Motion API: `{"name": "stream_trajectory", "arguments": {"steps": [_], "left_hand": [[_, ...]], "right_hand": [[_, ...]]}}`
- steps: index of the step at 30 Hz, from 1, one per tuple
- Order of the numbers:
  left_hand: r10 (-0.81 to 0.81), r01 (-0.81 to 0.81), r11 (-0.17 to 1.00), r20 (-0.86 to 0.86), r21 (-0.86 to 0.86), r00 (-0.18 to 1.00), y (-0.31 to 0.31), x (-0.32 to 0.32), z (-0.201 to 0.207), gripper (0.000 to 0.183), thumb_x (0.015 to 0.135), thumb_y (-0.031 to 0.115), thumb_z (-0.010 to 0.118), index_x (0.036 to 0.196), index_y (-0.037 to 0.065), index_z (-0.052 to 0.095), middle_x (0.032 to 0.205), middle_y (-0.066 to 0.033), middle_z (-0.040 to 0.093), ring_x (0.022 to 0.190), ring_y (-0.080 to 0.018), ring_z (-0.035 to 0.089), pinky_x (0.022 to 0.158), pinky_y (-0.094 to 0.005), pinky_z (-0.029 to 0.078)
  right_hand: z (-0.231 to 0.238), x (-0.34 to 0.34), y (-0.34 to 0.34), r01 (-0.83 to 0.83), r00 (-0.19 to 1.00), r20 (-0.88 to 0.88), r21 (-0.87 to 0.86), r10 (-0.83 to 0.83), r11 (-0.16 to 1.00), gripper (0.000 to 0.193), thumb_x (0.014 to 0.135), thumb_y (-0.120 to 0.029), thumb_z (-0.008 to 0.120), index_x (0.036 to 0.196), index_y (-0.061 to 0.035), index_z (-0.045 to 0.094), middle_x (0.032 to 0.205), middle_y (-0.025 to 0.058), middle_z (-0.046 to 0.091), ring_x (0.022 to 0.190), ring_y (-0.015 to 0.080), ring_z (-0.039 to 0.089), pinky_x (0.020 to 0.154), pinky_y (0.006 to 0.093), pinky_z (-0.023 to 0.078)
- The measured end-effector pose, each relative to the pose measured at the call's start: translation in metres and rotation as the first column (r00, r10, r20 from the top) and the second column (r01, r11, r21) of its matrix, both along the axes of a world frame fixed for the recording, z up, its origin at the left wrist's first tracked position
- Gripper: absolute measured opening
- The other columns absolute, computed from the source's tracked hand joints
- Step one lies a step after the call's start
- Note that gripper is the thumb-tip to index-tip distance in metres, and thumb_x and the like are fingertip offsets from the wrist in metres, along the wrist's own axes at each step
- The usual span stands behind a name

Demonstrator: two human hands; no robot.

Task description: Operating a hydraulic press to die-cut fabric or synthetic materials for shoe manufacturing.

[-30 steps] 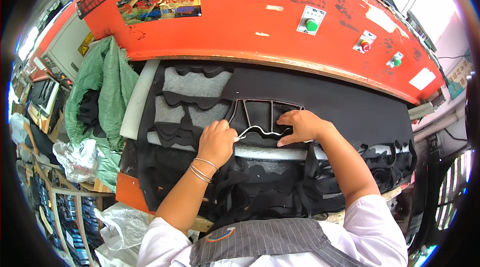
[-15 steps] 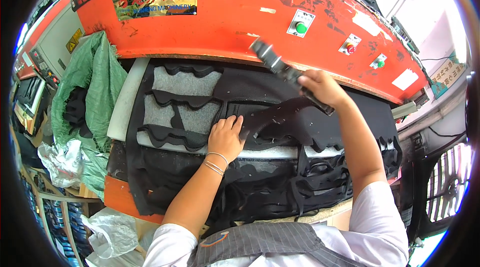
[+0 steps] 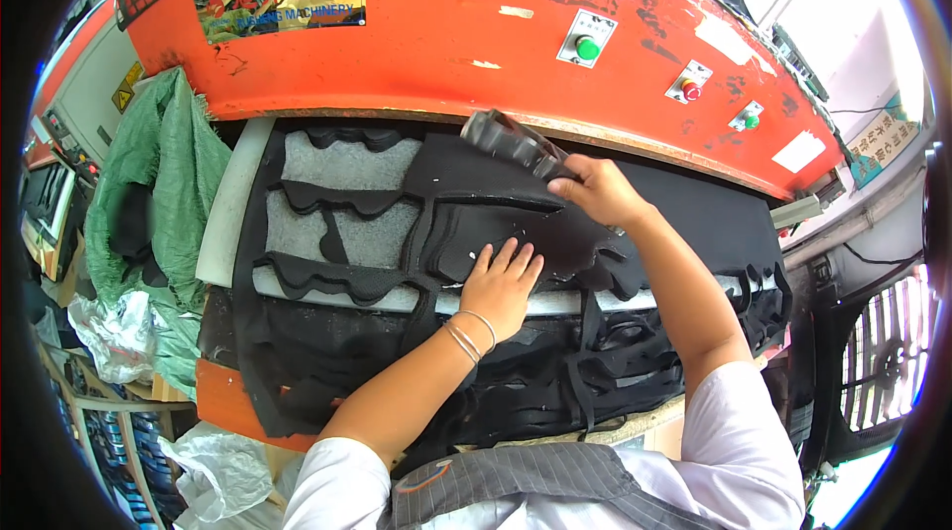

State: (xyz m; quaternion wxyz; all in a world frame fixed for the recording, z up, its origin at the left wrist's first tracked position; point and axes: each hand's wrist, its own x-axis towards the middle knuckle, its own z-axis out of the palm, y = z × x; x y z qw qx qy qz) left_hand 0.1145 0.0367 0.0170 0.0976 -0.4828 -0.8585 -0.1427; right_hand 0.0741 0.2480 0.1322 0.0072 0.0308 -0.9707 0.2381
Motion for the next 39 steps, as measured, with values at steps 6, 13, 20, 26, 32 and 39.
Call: {"name": "stream_trajectory", "arguments": {"steps": [6,13,20,26,32,39], "left_hand": [[0.020,-0.123,0.874,0.217,0.471,0.976,-0.045,-0.057,0.038,0.035,0.073,0.025,0.072,0.102,0.006,0.068,0.100,-0.0114,0.066,0.095,-0.0311,0.060,0.085,-0.0427,0.046],[0.344,-0.440,0.809,0.293,0.391,0.892,-0.086,-0.139,-0.002,0.038,0.074,0.024,0.075,0.107,0.005,0.068,0.094,-0.0125,0.064,0.094,-0.0320,0.058,0.086,-0.0397,0.046],[0.392,-0.461,0.808,0.248,0.367,0.886,-0.068,-0.146,-0.018,0.026,0.075,0.027,0.072,0.094,0.009,0.074,0.085,-0.0078,0.063,0.086,-0.0270,0.060,0.077,-0.0392,0.045],[0.413,-0.464,0.819,0.214,0.338,0.885,-0.069,-0.147,-0.017,0.029,0.076,0.030,0.072,0.099,0.012,0.073,0.084,-0.0054,0.063,0.085,-0.0248,0.060,0.076,-0.0376,0.044],[0.404,-0.460,0.810,0.221,0.364,0.888,-0.062,-0.153,-0.018,0.025,0.075,0.027,0.072,0.092,0.009,0.074,0.082,-0.0077,0.062,0.077,-0.0258,0.061,0.072,-0.0361,0.046],[0.429,-0.529,0.793,0.340,0.301,0.837,-0.058,-0.162,-0.014,0.026,0.077,0.029,0.070,0.094,0.010,0.073,0.083,-0.0051,0.062,0.083,-0.0236,0.060,0.076,-0.0371,0.043]], "right_hand": [[-0.044,-0.016,0.016,-0.198,0.968,-0.071,0.368,0.240,0.908,0.031,0.086,-0.034,0.062,0.082,-0.0039,0.056,0.080,0.0154,0.063,0.079,0.0364,0.062,0.070,0.0459,0.049],[-0.060,-0.044,-0.013,-0.290,0.912,-0.155,0.409,0.379,0.865,0.028,0.086,-0.032,0.062,0.080,-0.0050,0.057,0.078,0.0091,0.063,0.086,0.0280,0.061,0.071,0.0412,0.051],[-0.080,-0.047,0.005,-0.208,0.882,-0.308,0.426,0.358,0.880,0.032,0.078,-0.034,0.070,0.092,-0.0059,0.063,0.095,0.0062,0.063,0.094,0.0256,0.057,0.084,0.0413,0.046],[-0.098,-0.003,0.066,0.316,0.916,-0.223,-0.110,-0.333,0.942,0.085,0.066,-0.049,0.079,0.131,-0.0025,0.047,0.130,0.0190,0.052,0.125,0.0327,0.045,0.106,0.0431,0.034],[-0.111,-0.001,0.076,0.172,0.974,-0.155,0.042,-0.163,0.984,0.091,0.068,-0.054,0.075,0.136,-0.0017,0.044,0.137,0.0240,0.046,0.130,0.0312,0.043,0.113,0.0461,0.022],[-0.106,-0.006,0.074,0.178,0.967,-0.199,0.067,-0.162,0.982,0.085,0.068,-0.051,0.076,0.131,0.0000,0.050,0.132,0.0230,0.052,0.126,0.0290,0.048,0.111,0.0442,0.026]]}}
